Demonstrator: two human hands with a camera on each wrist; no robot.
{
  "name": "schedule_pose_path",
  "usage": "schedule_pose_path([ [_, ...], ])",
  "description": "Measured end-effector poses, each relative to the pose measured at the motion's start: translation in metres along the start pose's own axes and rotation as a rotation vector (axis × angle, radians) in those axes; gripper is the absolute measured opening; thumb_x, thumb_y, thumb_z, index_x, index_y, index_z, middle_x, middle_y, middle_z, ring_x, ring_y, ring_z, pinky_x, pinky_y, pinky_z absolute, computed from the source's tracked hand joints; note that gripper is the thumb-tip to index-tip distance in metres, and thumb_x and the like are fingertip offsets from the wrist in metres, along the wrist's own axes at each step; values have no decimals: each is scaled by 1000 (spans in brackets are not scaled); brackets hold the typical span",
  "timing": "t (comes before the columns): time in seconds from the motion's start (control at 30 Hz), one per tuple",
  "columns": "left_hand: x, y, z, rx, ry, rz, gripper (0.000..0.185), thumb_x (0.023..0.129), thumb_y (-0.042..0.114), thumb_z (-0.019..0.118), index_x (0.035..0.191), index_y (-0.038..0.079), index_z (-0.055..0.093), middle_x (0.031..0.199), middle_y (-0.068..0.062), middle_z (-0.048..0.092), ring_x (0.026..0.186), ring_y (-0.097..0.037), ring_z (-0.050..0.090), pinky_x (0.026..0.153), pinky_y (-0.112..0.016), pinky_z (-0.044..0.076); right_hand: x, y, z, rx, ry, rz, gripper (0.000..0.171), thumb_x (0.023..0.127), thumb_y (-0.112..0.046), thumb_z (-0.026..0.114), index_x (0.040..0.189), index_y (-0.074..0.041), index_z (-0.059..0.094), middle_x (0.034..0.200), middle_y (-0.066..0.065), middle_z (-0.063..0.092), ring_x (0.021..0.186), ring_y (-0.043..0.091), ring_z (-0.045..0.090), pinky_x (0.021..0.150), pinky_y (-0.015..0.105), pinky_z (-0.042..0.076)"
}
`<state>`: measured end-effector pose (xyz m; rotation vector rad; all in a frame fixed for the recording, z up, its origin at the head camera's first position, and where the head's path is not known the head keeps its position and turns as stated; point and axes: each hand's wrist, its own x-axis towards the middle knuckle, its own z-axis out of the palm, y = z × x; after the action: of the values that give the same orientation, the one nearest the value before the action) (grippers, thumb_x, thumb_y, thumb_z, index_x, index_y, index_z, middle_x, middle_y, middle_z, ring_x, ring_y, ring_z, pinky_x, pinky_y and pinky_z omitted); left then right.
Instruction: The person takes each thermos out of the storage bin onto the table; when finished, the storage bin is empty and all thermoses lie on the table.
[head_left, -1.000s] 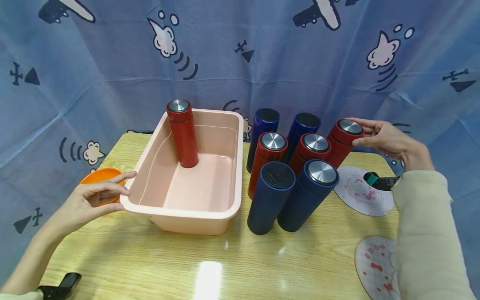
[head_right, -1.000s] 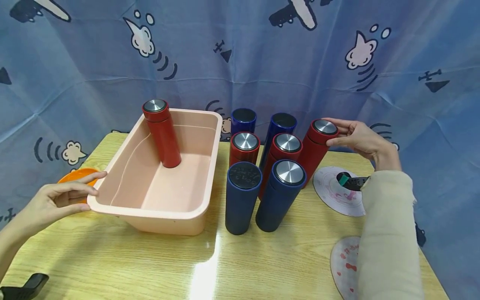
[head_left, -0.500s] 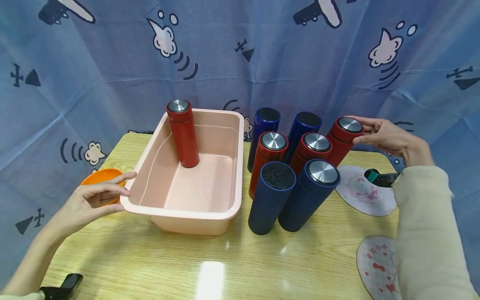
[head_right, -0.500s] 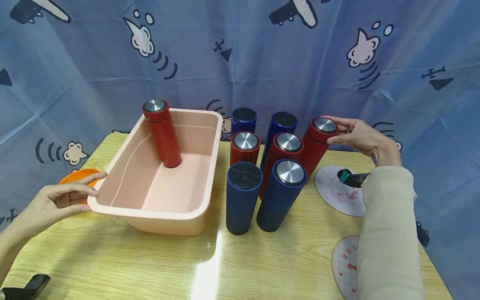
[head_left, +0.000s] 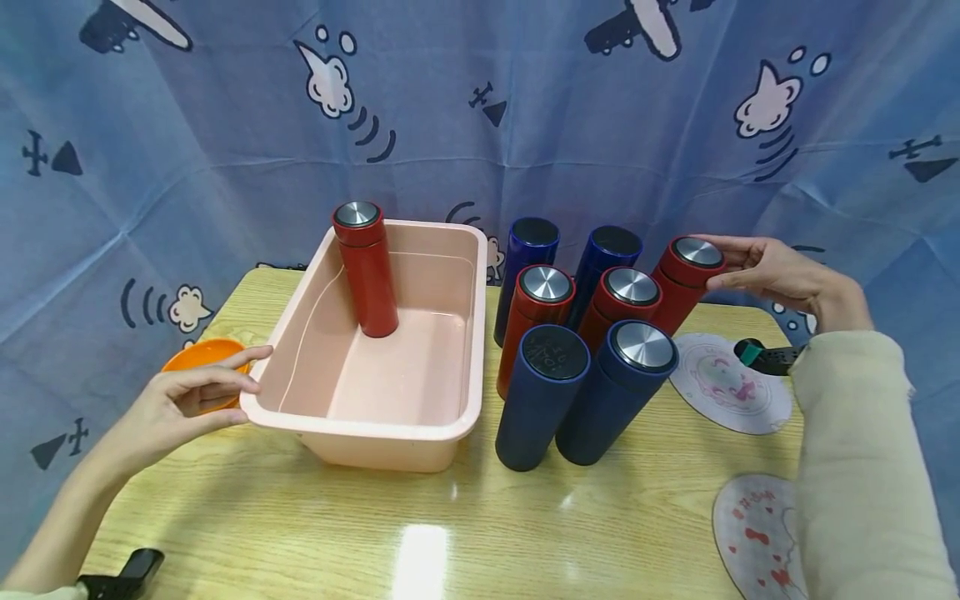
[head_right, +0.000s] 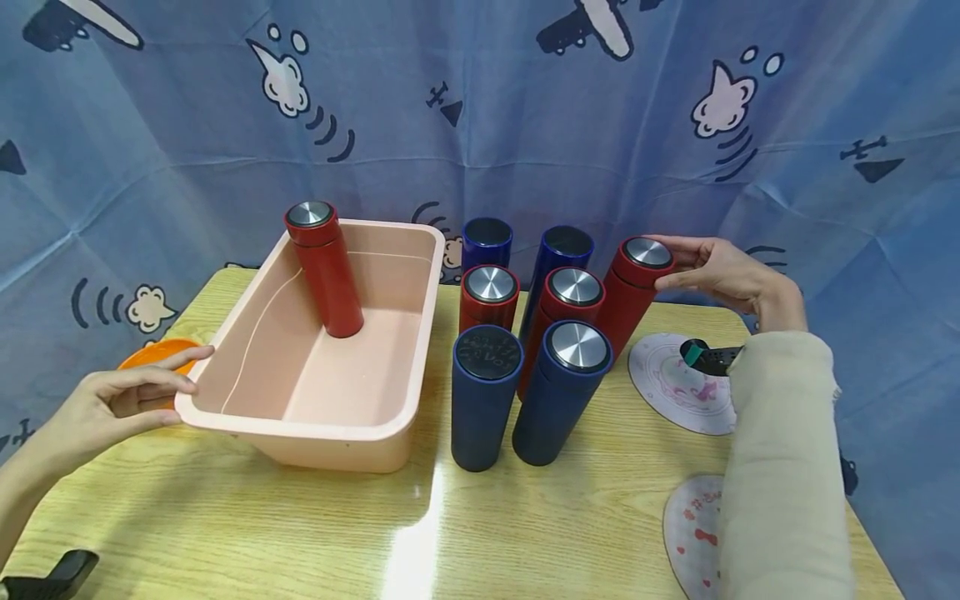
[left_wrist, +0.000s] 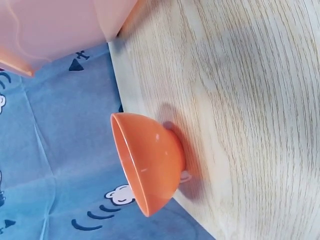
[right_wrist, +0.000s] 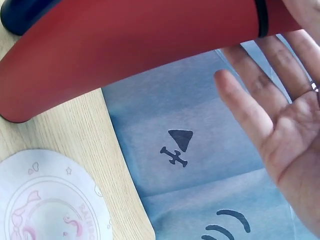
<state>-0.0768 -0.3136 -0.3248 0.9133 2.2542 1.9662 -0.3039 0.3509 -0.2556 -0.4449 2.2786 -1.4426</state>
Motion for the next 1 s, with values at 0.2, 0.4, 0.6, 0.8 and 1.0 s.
schedule_pose_path([
  [0.2,0,1,0,54,18,-57,37,77,-28,59,110,-12,60,145,-9,45,128,-15,49,94,-24,50,-3,0,-1,-50,39,14,62,92,3,60,146,-20,41,119,-18,62,106,3,62,84,20,53],
  [0.4,1,-1,0,46,12,-55,37,77,-28,59,111,-12,60,145,-9,45,130,-15,46,93,-24,50,-10,3,-6,-89,77,25,60,94,0,59,147,-21,40,119,-20,62,107,0,60,83,17,52],
  [0.6,2,-3,1,-25,-17,25,39,76,-31,56,111,-13,60,146,-15,42,134,-18,42,94,-25,50,-22,8,-13,0,149,11,57,95,-1,57,146,-22,42,120,-22,61,104,-1,61,80,15,52],
  [0.8,0,-5,1,-48,-22,50,41,76,-33,55,112,-14,59,147,-17,41,135,-19,39,94,-25,50,-35,5,-18,370,169,-115,50,93,12,52,134,-16,57,118,-7,66,99,10,67,75,25,58],
  [1.0,0,-4,0,-58,-18,58,41,75,-33,55,112,-14,59,147,-17,41,135,-18,39,94,-25,50,-43,-11,-18,352,205,-162,46,93,9,53,132,-15,59,115,-7,68,94,11,69,71,24,58],
])
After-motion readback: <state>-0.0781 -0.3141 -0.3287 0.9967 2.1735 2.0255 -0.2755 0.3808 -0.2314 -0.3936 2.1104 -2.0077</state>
